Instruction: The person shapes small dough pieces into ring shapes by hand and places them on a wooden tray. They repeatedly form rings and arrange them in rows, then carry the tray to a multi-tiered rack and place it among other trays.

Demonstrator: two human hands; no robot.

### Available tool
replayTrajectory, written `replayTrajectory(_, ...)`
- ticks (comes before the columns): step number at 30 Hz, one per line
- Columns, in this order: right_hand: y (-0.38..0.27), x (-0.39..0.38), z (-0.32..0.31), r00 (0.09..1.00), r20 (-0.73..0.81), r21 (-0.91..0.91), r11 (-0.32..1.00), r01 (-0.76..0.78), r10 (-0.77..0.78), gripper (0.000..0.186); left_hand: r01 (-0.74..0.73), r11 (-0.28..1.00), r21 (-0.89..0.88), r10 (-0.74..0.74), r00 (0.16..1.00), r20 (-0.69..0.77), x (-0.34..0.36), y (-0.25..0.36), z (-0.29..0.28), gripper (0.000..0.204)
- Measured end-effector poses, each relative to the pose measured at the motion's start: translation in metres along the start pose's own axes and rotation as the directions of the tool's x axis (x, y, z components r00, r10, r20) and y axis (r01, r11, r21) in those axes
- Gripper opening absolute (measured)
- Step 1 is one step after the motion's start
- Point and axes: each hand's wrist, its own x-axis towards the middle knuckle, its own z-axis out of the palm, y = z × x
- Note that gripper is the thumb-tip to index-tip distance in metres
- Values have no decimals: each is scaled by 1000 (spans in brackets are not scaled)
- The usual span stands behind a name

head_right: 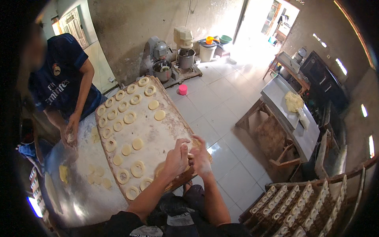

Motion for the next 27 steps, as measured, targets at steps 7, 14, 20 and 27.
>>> replayTrajectory(7, -4, 14, -31, 991, -70, -203, 971, -128, 116, 57, 17, 989, -148, -9, 998, 55, 26, -9, 38, 39)
replayTrajectory(14, 1, 40, -78, 962, -263, -865, 422, -270, 76, 74, 180, 845, 503, -246, 967, 66, 51, -23, 28, 56)
replayTrajectory(20, 14, 33, -66, 967, -128, -924, 328, -196, 219, 70, 14, 843, 537, -157, 962, 222, 32, -35, 21, 72)
replayTrajectory(27, 6, -1, -41, 988, 114, -985, 120, 127, -104, 50, 80, 864, 498, -161, 979, 123, 4, -45, -11, 80)
